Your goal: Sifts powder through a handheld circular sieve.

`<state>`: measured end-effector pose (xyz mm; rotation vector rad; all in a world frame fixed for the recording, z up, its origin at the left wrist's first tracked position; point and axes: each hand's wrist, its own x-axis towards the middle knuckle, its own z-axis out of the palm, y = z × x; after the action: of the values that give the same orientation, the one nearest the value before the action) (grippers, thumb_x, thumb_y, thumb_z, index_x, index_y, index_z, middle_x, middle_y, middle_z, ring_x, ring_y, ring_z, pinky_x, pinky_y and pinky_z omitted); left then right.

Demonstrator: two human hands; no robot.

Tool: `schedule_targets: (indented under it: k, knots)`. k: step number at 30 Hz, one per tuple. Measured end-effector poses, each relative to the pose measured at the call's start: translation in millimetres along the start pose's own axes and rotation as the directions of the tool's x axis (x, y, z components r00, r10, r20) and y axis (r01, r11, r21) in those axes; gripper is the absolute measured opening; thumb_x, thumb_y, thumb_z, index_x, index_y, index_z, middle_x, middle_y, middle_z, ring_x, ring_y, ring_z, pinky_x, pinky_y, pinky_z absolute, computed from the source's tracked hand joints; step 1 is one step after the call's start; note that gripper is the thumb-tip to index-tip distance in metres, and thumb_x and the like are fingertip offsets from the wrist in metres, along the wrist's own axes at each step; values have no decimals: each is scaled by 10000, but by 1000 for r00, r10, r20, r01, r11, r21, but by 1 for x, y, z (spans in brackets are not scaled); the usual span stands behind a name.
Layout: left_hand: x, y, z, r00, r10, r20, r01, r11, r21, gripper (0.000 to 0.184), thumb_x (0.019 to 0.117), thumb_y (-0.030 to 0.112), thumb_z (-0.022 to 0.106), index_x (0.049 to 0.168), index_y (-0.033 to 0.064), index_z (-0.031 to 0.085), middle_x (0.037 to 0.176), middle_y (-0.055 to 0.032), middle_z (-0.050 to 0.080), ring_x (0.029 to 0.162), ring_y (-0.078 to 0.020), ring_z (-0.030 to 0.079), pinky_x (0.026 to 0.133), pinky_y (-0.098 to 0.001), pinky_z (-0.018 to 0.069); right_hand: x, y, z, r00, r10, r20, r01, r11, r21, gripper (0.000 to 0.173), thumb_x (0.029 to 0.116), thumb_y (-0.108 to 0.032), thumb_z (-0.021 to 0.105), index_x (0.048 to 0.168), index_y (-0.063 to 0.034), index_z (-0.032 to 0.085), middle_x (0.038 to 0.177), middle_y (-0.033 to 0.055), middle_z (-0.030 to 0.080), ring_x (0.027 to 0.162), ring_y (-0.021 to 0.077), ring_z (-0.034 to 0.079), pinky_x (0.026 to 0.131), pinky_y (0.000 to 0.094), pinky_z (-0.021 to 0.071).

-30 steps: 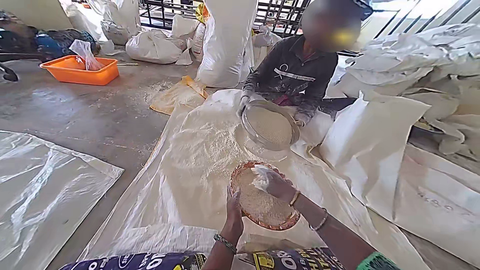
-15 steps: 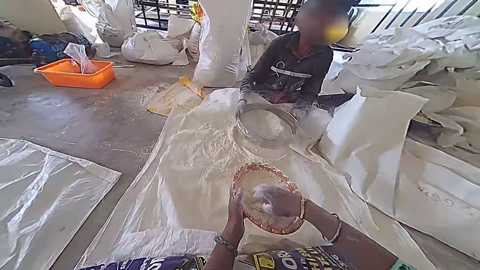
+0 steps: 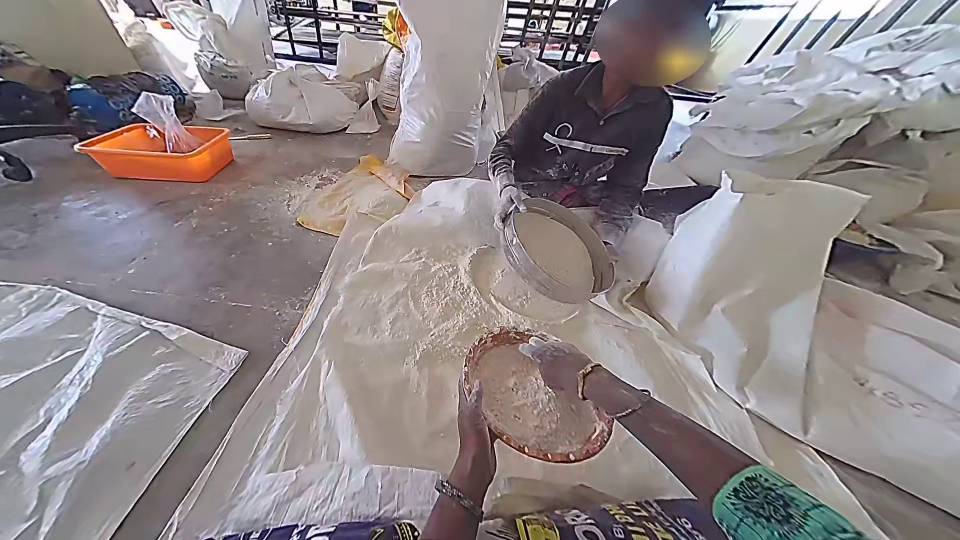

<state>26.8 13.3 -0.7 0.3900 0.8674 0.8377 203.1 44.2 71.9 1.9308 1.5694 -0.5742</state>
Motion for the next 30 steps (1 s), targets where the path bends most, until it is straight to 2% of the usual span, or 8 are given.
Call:
schedule_targets:
  k: [5,10,14,18,21,25,28,30]
  knots:
    - [-4,-7,-2,1000,28,-5,-28,1000,5,521,1107,187,326,1598,61,205,1572,-225,343,1352,-290,460,1080,-442,420,-19,4,5,995,44,86,-47,998,36,517,1022,-111,563,1494,52,428,1460,306,502,1370,453,492,1110,604,398]
    - [-5,-1,-2,999,-29,-20,29,1000,-10,517,1114,199,320,1607,110,189,1516,-225,410,1268,-301,523,997,-453,474,-35,-3,12,994,-74,84,59,982,177,451,1046,-80,510,1432,144,448,1462,352,481,1412,469,438,1165,594,328]
    - [-6,2,0,1000,-14,13,14,999,34,521,1118,223,322,1606,101,188,1500,-235,424,1245,-291,541,982,-438,487,-39,-3,10,980,-143,-142,187,907,378,480,1062,-104,461,1524,23,422,1538,276,452,1468,387,407,1222,508,293]
    - [-5,6,-3,1000,24,13,-25,998,56,559,1112,229,338,1622,112,142,1584,-219,326,1339,-295,471,1042,-450,446,-46,9,-2,987,-153,-59,164,914,370,661,1009,-363,649,1557,-78,414,1565,216,441,1469,353,410,1212,518,308]
    - [-2,8,-2,1000,17,-13,-16,999,40,554,1113,224,334,1622,117,141,1570,-223,344,1326,-302,481,1030,-456,453,-45,-1,18,979,-205,0,190,911,366,817,907,-272,784,1567,-23,372,1566,272,405,1462,415,390,1203,549,303]
    - [-5,7,0,999,-25,-24,26,998,62,540,1113,228,338,1614,119,170,1529,-229,394,1269,-303,515,976,-459,477,-38,-25,28,988,-148,-44,154,922,356,626,963,-61,652,1524,57,400,1558,292,411,1481,418,368,1226,523,280]
    - [-7,6,-1,999,37,25,-40,990,137,567,1102,187,356,1619,71,153,1625,-215,262,1428,-295,377,1131,-457,354,-23,-19,18,973,-49,-224,135,912,387,443,979,-51,599,1409,40,548,1429,264,559,1374,395,508,1162,534,375]
    - [-6,2,-2,996,81,44,-87,980,179,574,1089,180,374,1613,64,171,1631,-210,252,1440,-283,361,1143,-445,339,-17,-7,10,956,-55,-288,172,900,401,387,1024,-146,565,1378,7,591,1388,242,599,1340,377,546,1146,531,395]
